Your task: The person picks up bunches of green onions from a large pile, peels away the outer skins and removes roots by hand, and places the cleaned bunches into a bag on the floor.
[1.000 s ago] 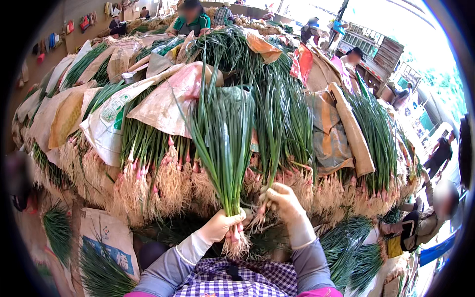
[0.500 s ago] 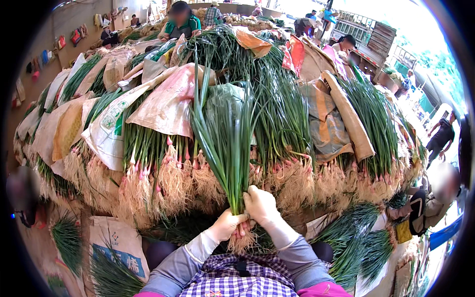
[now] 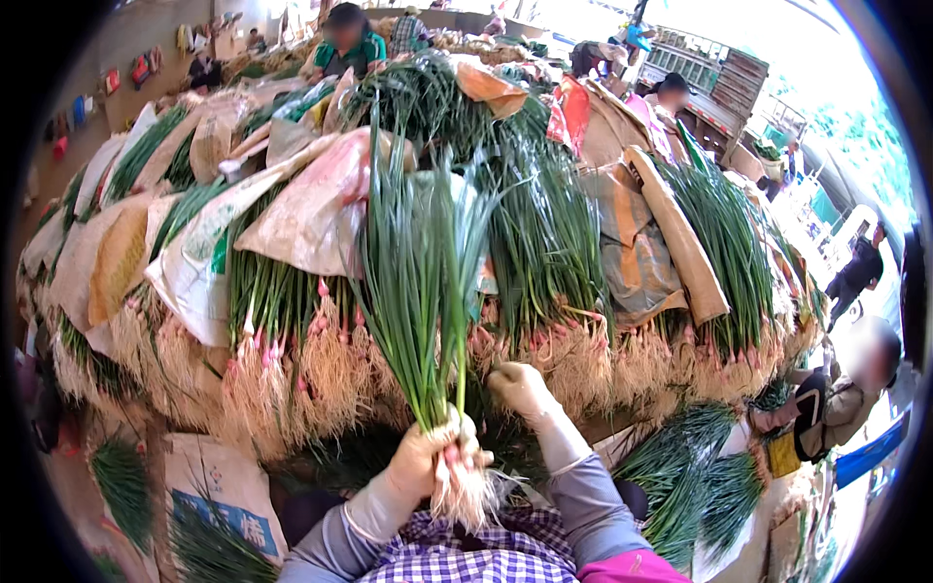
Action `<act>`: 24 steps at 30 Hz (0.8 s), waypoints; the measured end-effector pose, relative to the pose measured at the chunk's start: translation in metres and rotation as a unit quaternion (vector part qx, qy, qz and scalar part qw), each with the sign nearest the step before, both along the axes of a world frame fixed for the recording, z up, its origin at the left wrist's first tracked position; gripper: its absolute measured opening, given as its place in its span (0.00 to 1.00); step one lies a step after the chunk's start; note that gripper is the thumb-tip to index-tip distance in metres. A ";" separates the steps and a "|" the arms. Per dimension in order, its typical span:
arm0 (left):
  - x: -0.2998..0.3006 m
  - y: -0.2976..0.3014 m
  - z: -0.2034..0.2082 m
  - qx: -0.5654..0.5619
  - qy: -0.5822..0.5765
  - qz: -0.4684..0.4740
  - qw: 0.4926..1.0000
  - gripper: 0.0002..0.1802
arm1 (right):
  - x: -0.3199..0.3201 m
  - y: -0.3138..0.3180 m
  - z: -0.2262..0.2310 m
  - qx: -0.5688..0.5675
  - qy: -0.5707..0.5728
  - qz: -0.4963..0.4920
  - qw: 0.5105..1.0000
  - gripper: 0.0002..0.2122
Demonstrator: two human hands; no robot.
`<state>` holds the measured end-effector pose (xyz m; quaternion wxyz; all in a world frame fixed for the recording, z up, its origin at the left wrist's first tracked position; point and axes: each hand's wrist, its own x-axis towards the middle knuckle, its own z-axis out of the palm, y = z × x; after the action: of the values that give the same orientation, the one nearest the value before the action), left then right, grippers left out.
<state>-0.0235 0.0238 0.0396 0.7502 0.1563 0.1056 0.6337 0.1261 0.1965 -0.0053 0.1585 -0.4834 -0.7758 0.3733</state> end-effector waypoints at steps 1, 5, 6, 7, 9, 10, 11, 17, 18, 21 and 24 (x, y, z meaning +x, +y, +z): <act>-0.009 0.004 -0.004 -0.059 0.031 0.019 0.998 0.07 | 0.006 -0.002 0.004 0.079 -0.086 0.038 0.992 0.11; -0.018 0.008 -0.018 -0.100 0.069 0.013 0.993 0.07 | 0.002 0.043 0.042 0.411 -0.198 -0.143 0.879 0.07; -0.011 0.012 -0.008 -0.094 0.064 0.003 0.993 0.07 | 0.019 0.063 0.036 0.454 -0.264 -0.158 0.836 0.08; -0.010 0.011 0.001 -0.043 0.038 -0.007 0.998 0.06 | 0.028 0.082 0.031 0.399 -0.324 -0.145 0.846 0.07; -0.021 0.006 0.004 0.063 0.047 -0.019 0.997 0.07 | 0.020 0.092 0.051 0.326 -0.292 -0.136 0.889 0.05; -0.027 0.002 0.008 0.092 0.018 -0.015 0.995 0.08 | 0.017 0.082 0.076 0.308 -0.205 -0.148 0.917 0.05; -0.029 0.003 0.010 0.094 0.033 -0.003 0.995 0.09 | 0.033 0.086 0.086 0.390 -0.056 -0.151 0.906 0.06; -0.023 0.009 -0.006 -0.018 0.134 0.038 0.990 0.22 | 0.056 0.048 0.106 -0.004 0.295 -0.139 0.945 0.09; -0.022 0.007 -0.003 -0.037 0.148 0.038 0.988 0.26 | 0.059 0.039 0.098 0.006 0.360 -0.118 0.925 0.10; -0.027 0.003 -0.006 -0.019 0.106 0.053 0.993 0.26 | 0.050 -0.018 0.107 -0.095 0.341 -0.111 0.929 0.09; -0.034 -0.009 0.004 0.043 0.041 0.067 0.996 0.22 | 0.054 -0.066 0.048 -0.045 0.131 0.034 0.990 0.09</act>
<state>-0.0574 0.0150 0.0431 0.6936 0.2067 0.1196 0.6796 0.1805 0.1302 0.0429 0.2243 -0.4104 -0.7467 0.4730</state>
